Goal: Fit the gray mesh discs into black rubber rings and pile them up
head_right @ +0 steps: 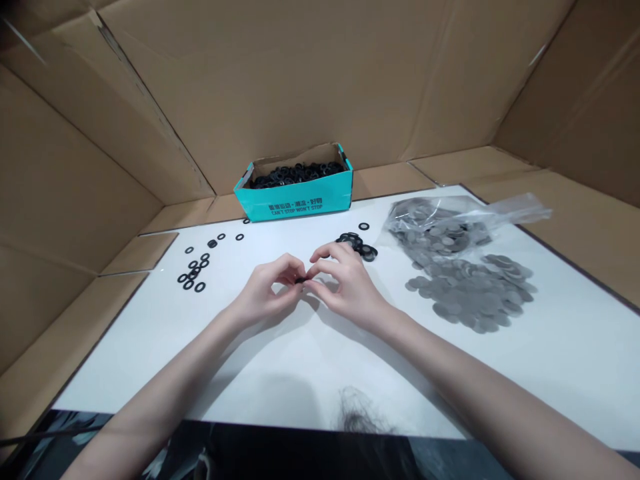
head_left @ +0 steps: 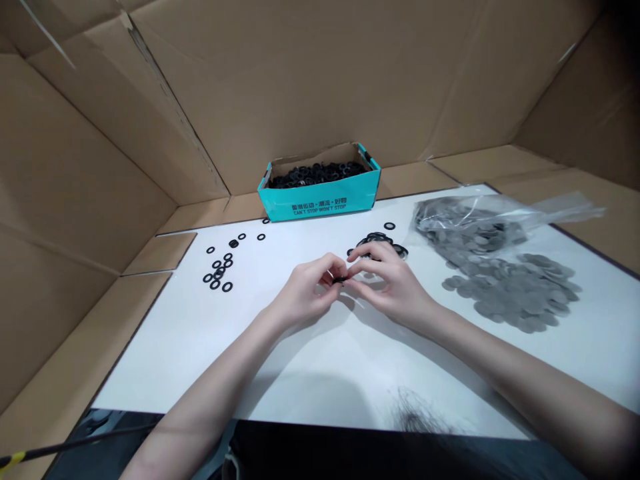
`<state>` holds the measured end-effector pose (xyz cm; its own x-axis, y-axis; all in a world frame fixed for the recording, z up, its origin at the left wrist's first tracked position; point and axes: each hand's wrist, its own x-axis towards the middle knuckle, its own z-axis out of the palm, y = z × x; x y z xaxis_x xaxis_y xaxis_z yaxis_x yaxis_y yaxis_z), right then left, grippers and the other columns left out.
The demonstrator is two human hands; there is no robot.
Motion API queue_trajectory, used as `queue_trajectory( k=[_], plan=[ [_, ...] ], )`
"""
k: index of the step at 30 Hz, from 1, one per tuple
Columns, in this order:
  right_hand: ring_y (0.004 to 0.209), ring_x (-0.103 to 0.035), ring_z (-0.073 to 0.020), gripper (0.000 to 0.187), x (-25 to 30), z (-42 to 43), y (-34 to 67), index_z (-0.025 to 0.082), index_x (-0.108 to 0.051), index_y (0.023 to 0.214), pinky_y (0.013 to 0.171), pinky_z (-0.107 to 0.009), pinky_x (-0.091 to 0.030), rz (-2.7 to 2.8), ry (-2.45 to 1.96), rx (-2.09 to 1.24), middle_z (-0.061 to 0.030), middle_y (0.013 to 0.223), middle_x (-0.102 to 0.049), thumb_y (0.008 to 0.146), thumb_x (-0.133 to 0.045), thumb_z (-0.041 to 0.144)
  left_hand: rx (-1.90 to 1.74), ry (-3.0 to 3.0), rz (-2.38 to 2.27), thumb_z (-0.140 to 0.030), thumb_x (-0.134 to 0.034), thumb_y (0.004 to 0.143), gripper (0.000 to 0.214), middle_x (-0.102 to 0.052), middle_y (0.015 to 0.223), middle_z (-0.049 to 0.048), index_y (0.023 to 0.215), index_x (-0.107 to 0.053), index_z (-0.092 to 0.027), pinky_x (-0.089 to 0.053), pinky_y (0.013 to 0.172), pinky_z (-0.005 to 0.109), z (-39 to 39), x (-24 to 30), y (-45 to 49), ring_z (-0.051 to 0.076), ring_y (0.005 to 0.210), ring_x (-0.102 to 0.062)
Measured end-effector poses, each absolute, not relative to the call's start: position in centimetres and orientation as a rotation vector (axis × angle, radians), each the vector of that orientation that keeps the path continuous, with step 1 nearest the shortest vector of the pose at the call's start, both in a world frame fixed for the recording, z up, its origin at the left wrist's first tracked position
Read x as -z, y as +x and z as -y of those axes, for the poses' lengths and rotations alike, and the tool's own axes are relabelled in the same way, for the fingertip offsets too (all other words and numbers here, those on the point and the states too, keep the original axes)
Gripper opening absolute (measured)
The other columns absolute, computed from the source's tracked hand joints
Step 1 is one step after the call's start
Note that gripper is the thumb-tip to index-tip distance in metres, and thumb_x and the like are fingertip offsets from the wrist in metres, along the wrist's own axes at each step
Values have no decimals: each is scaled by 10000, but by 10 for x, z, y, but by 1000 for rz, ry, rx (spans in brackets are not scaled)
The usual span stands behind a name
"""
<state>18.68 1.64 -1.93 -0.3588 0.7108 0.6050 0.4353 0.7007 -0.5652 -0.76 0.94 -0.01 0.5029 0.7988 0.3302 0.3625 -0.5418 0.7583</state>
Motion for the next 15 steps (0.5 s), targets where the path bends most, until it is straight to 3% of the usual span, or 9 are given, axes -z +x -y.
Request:
queue_trajectory(
  k=[15],
  plan=[
    [926,-562,-240,86,18,-13,184,204,-615,786,818,-432,-453,2016,-794,-279,-76,947,-610,856,-628,155,-898,2089,-911,-90,-521,836,135,-599,858,2,931,-535,-184,-499,715,231,-8,-5,-7,94,736,-563]
  ],
)
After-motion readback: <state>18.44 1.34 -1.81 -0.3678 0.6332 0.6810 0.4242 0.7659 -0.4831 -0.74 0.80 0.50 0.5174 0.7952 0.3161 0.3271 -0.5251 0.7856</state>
